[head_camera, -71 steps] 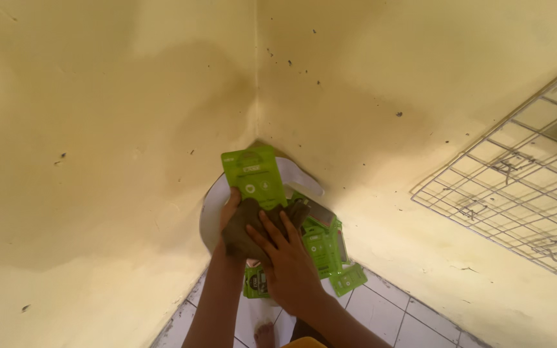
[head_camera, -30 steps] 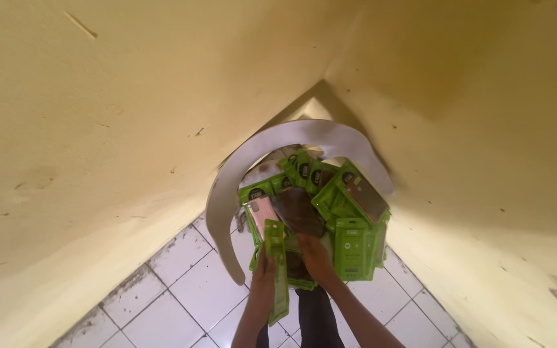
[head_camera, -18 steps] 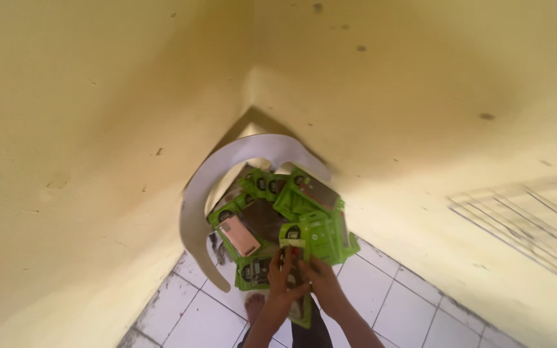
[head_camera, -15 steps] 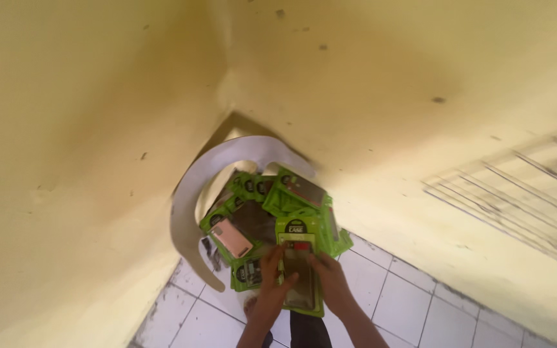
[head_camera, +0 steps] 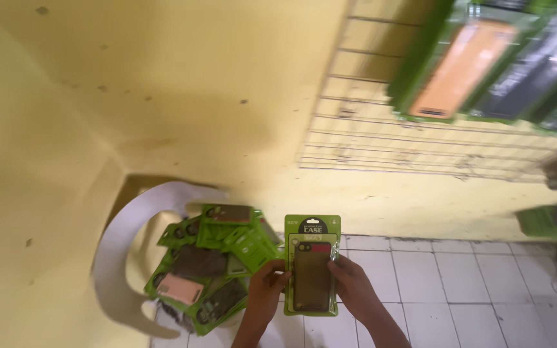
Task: The person repeatedly takes packaged phone cases from a wall display, wipes them with a dark cloth on a white chair, and returns them to the rack. The person handles multiple cases one by one, cleaning the packaging before hanging them back up.
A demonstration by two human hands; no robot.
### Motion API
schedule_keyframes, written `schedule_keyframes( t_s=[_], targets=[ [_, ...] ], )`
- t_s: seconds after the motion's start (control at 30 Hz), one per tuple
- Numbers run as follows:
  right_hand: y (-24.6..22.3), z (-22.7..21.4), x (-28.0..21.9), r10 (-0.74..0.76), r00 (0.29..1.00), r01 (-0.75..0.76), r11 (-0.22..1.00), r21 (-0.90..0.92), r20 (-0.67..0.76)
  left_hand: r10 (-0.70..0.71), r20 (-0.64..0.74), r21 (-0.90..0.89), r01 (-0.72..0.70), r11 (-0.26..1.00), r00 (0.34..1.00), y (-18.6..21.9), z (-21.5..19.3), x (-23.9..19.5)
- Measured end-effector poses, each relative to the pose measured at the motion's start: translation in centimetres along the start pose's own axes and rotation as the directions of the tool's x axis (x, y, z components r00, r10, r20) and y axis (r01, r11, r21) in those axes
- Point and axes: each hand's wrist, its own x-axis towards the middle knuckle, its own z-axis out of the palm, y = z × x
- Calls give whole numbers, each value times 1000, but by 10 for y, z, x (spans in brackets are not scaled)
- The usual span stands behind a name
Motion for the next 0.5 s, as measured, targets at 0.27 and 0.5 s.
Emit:
schedule_keyframes(
  t_s=[0.27,0.5],
  targets=[
    [-21,-110,-60,-216,976,205,955,-212,-29,35,103,66,-42,997,994,2,120,15],
    [-83,-210,-119,-361,930,326,894,-307,-62,119,263,41,-135,990,957,17,253,4]
  ],
)
